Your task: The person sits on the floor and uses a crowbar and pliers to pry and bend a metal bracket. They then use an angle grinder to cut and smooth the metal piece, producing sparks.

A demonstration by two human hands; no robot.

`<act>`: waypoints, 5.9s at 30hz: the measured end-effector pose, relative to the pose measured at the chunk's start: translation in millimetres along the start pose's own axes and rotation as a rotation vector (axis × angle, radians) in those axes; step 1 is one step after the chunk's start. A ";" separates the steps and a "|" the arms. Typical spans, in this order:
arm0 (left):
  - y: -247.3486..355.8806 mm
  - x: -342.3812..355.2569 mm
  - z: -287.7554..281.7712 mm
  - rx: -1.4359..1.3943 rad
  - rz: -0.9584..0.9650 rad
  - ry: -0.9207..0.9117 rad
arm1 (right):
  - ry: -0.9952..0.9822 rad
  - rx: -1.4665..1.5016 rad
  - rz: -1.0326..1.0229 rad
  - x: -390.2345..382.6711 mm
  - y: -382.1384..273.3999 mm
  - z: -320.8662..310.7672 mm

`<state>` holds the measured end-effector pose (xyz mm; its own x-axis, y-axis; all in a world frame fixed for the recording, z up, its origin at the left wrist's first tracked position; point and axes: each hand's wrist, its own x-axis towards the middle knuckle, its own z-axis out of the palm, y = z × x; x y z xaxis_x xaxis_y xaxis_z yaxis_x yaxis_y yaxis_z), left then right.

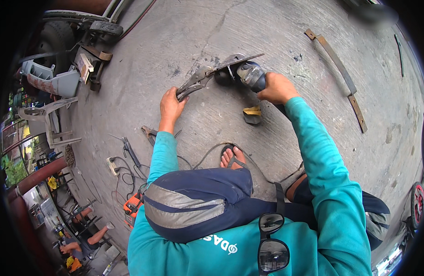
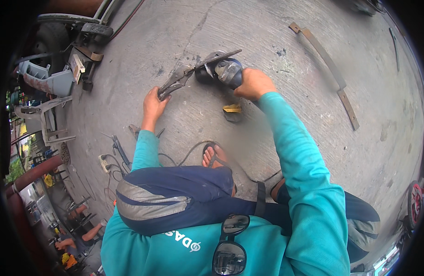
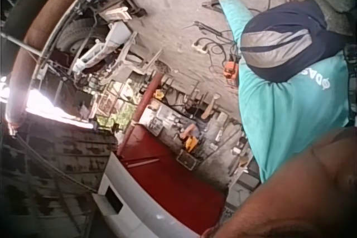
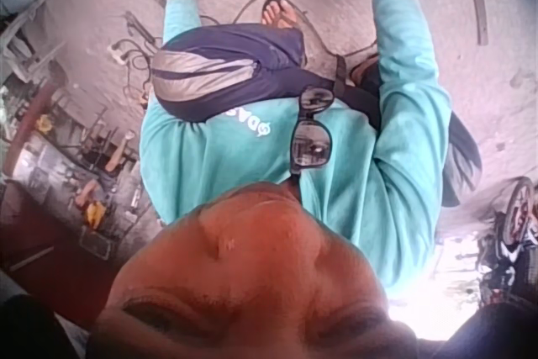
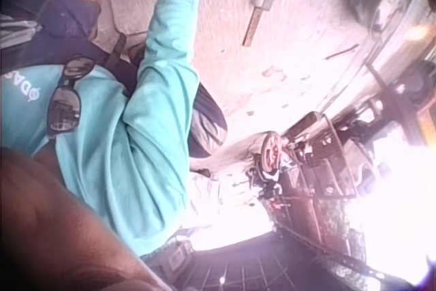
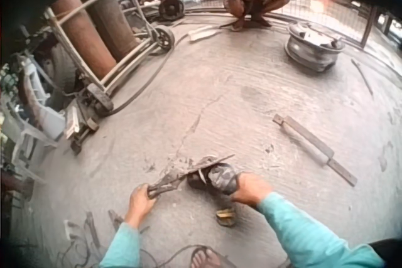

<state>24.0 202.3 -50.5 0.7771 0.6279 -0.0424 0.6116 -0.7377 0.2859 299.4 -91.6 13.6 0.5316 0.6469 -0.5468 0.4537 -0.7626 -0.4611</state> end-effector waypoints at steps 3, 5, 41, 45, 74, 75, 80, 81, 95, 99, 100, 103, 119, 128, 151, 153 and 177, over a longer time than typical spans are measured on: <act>-0.7 -1.2 -1.9 -0.040 0.002 0.002 | 0.004 -0.019 -0.006 0.4 -8.7 2.4; -3.2 -0.6 -1.1 -0.064 0.017 0.007 | -0.008 -0.042 0.021 -0.4 -16.3 -0.6; -10.4 9.3 -4.3 -0.124 0.088 -0.039 | -0.010 0.012 0.012 15.6 -7.6 7.3; -13.2 7.7 -3.0 -0.120 0.101 -0.021 | -0.009 -0.018 0.023 12.6 -13.3 5.4; -10.1 19.4 -6.0 -0.045 0.005 -0.136 | -0.052 0.112 -0.032 -18.0 22.6 -9.6; -9.1 19.6 -7.6 -0.050 -0.001 -0.143 | -0.074 0.129 -0.040 -19.0 26.8 -10.9; -18.2 24.6 -4.3 -0.014 0.015 -0.147 | -0.095 0.050 -0.034 -25.2 31.4 -20.2; -16.9 25.3 -4.7 -0.017 0.013 -0.152 | -0.098 0.026 -0.033 -26.4 29.1 -21.6; -23.7 28.6 -5.2 -0.026 0.052 -0.186 | 0.020 -0.029 0.002 -4.5 -4.0 10.9; -21.8 29.8 -7.2 0.034 0.059 -0.194 | 0.003 -0.023 -0.013 0.6 -4.0 14.6; -22.5 28.0 -7.6 0.028 0.050 -0.203 | -0.002 -0.017 -0.022 2.8 0.5 17.3; -18.9 29.4 -8.1 0.010 0.038 -0.209 | -0.019 0.090 -0.002 8.5 9.1 22.1; -18.6 26.6 -9.6 -0.016 0.049 -0.164 | 0.026 0.035 -0.034 11.6 -4.8 18.5; -18.7 26.7 -8.5 -0.023 0.047 -0.174 | 0.033 0.017 -0.011 8.1 -8.4 12.1; -12.7 25.9 -3.9 -0.015 0.026 -0.016 | 0.045 0.054 -0.036 -11.1 8.3 5.8; -17.9 28.4 -1.5 0.016 0.041 -0.017 | 0.029 0.013 -0.040 -9.0 4.5 1.6; -28.9 45.3 6.8 0.028 0.140 0.014 | 0.007 0.025 -0.209 25.2 27.9 17.2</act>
<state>42.5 250.3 -67.1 0.8531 0.5217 0.0092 0.5015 -0.8247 0.2614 313.2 -96.6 -25.0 0.4325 0.7911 -0.4326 0.5371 -0.6114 -0.5811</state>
